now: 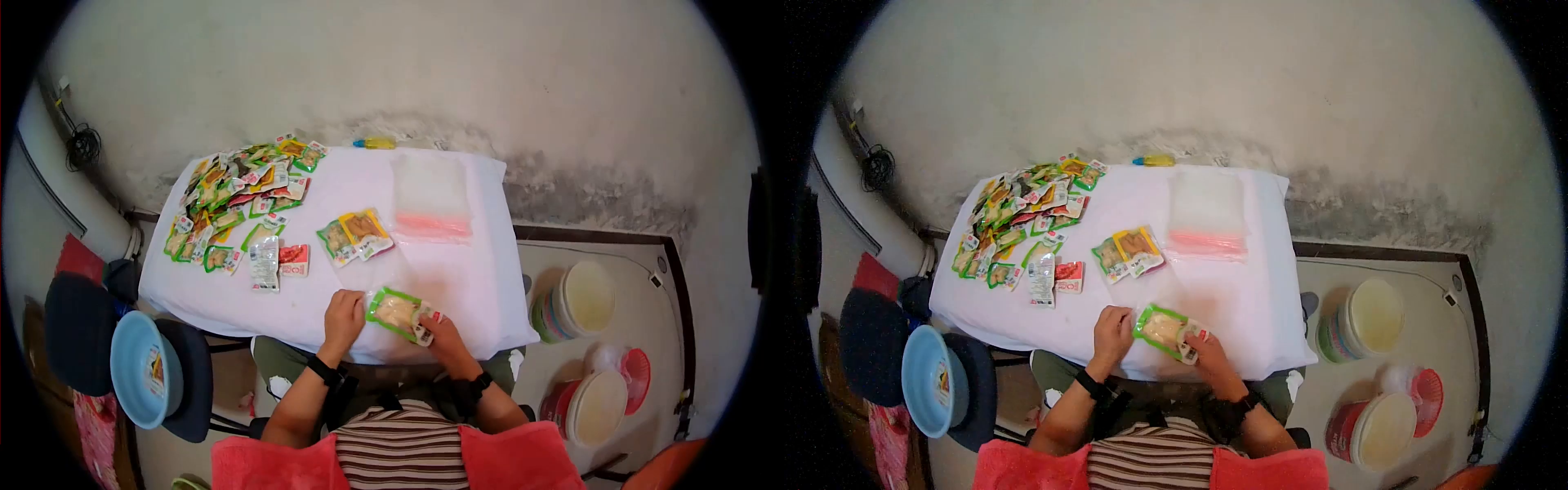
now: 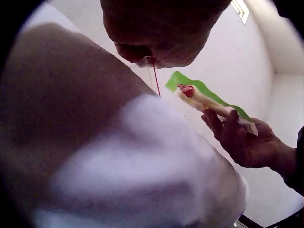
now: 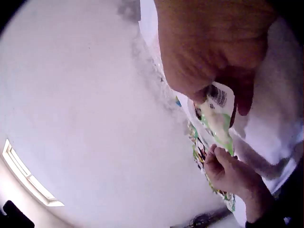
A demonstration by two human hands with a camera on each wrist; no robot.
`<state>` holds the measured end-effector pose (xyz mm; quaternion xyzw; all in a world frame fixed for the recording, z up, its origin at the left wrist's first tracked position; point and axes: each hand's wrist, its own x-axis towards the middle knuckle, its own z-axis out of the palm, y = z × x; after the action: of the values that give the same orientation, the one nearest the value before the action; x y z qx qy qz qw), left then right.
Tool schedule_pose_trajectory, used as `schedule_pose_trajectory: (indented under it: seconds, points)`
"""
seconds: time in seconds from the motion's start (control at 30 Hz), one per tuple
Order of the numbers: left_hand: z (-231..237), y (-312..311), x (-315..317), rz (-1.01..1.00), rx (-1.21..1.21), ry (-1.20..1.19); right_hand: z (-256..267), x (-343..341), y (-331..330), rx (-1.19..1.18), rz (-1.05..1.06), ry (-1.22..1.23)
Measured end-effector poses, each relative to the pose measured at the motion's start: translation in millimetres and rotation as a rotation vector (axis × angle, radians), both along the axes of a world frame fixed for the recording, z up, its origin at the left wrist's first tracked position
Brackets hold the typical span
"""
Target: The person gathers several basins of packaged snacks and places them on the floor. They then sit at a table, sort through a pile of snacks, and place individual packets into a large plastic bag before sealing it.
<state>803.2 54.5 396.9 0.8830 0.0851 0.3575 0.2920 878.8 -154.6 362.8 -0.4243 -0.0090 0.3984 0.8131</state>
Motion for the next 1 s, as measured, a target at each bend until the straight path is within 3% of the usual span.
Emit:
schedule_pose_trajectory:
  seconds: [0.2,0.4,0.43,0.5,0.53,0.6,0.7,0.77,1.0]
  points:
    - [0,-6,1,-0.028,-0.106,-0.104,25,-6,50,0.199,-0.061,0.034]
    - [4,-9,0,0.035,-0.143,-0.175,20,27,100,0.106,0.024,-0.112]
    - [3,-8,0,0.044,-0.142,-0.183,-3,37,105,0.107,0.035,-0.118]
    - [-2,-6,-1,0.017,-0.117,-0.174,-59,62,110,-0.293,0.203,-1.068]
    - [-5,-5,-2,0.034,-0.117,-0.19,-36,57,113,-0.287,0.218,-1.085]
    - [-11,-3,-3,0.056,-0.069,-0.137,40,29,113,-0.264,0.177,-0.182]
    - [-9,-3,-6,0.062,-0.099,-0.144,48,27,115,-0.46,0.169,-0.271]
    - [-14,-3,-6,0.052,-0.127,-0.151,43,30,119,-0.432,0.102,-0.35]
    - [-21,-2,-6,0.055,-0.148,-0.186,13,43,147,-0.04,-0.045,0.018]
